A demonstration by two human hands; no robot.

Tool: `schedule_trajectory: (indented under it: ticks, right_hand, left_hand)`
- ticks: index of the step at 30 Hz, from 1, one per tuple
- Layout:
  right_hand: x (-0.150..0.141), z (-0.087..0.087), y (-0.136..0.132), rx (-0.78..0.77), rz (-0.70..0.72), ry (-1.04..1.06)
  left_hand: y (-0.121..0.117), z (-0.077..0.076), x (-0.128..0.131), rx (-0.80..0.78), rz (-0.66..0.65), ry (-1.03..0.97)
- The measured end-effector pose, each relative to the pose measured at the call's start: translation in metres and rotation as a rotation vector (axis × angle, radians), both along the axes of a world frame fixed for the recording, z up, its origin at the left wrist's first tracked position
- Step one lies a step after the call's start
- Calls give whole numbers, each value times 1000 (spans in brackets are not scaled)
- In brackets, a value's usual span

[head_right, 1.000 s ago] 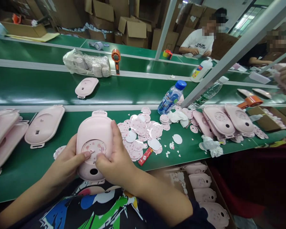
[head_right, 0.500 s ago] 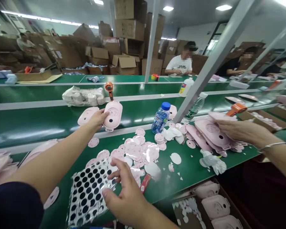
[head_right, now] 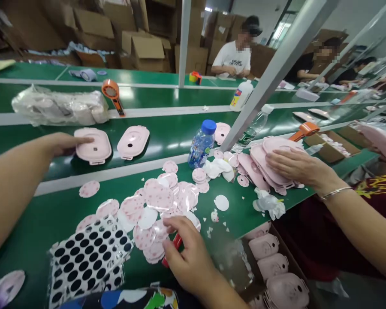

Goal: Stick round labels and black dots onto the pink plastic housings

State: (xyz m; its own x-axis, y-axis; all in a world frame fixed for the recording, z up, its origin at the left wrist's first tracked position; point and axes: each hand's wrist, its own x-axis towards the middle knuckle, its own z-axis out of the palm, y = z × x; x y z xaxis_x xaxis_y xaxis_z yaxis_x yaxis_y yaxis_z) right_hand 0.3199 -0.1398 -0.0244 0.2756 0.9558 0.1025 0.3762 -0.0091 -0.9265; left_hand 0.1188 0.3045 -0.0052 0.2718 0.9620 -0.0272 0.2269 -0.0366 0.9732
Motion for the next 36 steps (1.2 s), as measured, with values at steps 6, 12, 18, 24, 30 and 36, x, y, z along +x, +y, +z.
schedule_trajectory:
  ticks: [6, 12, 18, 24, 30, 36]
  right_hand:
    - [-29, 0, 45, -84, 422, -357]
    - [-64, -10, 91, -179, 635, -834]
    - [-67, 1, 121, -215, 750, -958]
    - [-62, 1, 129, -207, 864, -955]
    - [-50, 23, 119, -151, 862, -825]
    - [-64, 33, 82, -111, 593, -133]
  left_hand:
    - [-78, 17, -45, 25, 226, -43]
    - [-240, 18, -78, -177, 159, -659]
    - [-308, -27, -77, -771, 266, -761]
    - [-316, -51, -75, -734, 280, -780]
    - [-318, -48, -75, -704, 265, -746]
    - [-323, -49, -68, -620, 247, -765]
